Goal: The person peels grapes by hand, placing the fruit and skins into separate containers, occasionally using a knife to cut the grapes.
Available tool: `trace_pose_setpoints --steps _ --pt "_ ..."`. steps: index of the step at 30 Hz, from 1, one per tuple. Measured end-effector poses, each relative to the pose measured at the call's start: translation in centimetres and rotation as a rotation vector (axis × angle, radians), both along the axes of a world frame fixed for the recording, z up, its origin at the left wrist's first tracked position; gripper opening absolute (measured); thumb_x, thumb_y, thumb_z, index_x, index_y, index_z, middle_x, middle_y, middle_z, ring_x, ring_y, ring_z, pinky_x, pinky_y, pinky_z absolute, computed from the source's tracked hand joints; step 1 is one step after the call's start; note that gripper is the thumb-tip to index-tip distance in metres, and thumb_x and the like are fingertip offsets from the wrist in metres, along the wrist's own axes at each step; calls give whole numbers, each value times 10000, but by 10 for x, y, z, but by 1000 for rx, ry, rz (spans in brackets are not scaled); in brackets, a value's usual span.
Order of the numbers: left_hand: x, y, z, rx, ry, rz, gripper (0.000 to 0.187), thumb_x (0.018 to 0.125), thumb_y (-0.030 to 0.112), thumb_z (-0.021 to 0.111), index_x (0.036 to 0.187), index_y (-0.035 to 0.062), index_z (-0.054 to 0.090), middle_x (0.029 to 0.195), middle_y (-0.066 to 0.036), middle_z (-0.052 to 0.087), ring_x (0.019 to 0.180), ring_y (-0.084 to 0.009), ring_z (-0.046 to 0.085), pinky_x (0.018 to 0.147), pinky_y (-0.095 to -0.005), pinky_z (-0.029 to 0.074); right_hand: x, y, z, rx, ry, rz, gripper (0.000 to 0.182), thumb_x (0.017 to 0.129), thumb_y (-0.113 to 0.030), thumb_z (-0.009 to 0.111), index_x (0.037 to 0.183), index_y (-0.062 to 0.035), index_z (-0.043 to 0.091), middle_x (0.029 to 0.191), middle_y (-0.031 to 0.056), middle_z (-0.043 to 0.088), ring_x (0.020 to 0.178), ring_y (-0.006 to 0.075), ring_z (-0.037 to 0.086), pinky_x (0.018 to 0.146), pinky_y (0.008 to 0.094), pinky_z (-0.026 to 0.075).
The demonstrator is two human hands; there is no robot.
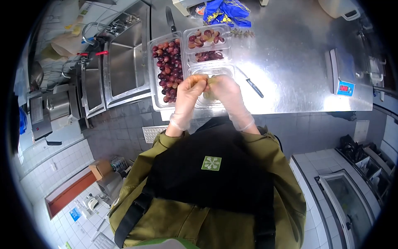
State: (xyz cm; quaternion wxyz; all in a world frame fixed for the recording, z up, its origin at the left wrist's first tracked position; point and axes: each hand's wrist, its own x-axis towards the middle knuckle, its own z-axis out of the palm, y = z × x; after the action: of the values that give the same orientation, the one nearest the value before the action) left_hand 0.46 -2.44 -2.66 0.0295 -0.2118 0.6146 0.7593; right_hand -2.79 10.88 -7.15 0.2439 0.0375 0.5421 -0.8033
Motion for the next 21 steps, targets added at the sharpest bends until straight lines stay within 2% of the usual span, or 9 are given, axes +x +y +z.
trace_pose_setpoints --steps 4,5,6,9,11,14,19,20,21 --pt "0 -13 -8 -497 50 -115 157 863 47 616 995 -34 638 763 -10 654 671 -40 579 629 -187 472 3 -9 -9 159 136 -1 113 831 -73 635 913 3 629 774 49 638 689 106 588 632 253 482" --pt "0 -16 -6 -552 128 -113 127 831 42 645 935 -30 653 711 -16 656 604 -37 568 559 -191 462 4 -11 -11 151 129 -6 112 826 -75 638 909 -1 631 768 55 636 682 111 589 632 258 484" --pt "1 -20 -14 -560 157 -120 124 826 39 648 929 -31 655 711 -20 654 608 -35 567 560 -191 461 5 -13 -10 144 122 -12 112 820 -76 641 906 -5 633 762 61 633 676 116 590 632 263 486" --pt "4 -31 -36 -540 235 -136 115 816 29 651 912 -33 658 710 -28 651 618 -30 564 559 -191 455 7 -20 -5 384 434 -73 110 804 -61 637 903 -11 635 761 100 628 664 168 606 630 286 493" --pt "3 -32 -35 -471 270 -142 106 815 20 646 905 -35 659 706 -30 649 619 -29 563 553 -189 450 9 -24 -28 417 357 -41 105 798 -66 641 890 -17 633 768 107 633 676 204 621 625 302 500" --pt "-5 -39 -25 -574 109 -239 98 815 1 630 904 -34 648 719 -27 645 614 -40 557 552 -191 446 12 -30 -33 562 370 5 101 790 -93 647 873 -37 634 785 101 644 699 249 636 621 319 510" --pt "-19 -58 -49 -180 90 -272 82 838 -8 582 902 -31 629 760 -11 621 654 -57 550 602 -193 442 4 -27 -17 435 142 146 117 900 -43 590 1008 1 590 868 -10 599 767 38 543 707 181 458" --pt "-28 -63 -54 -107 82 -282 81 845 -4 574 901 -29 626 766 -8 615 662 -59 547 614 -193 440 6 -23 -32 370 193 117 114 899 -44 591 1005 0 591 873 -11 598 775 39 543 713 183 457" --pt "-40 -67 -57 -153 66 -259 87 860 19 568 902 -25 631 771 -2 606 681 -55 537 639 -191 434 4 -24 -31 471 274 167 115 899 -43 591 1005 0 592 878 -11 598 784 41 543 719 185 458"
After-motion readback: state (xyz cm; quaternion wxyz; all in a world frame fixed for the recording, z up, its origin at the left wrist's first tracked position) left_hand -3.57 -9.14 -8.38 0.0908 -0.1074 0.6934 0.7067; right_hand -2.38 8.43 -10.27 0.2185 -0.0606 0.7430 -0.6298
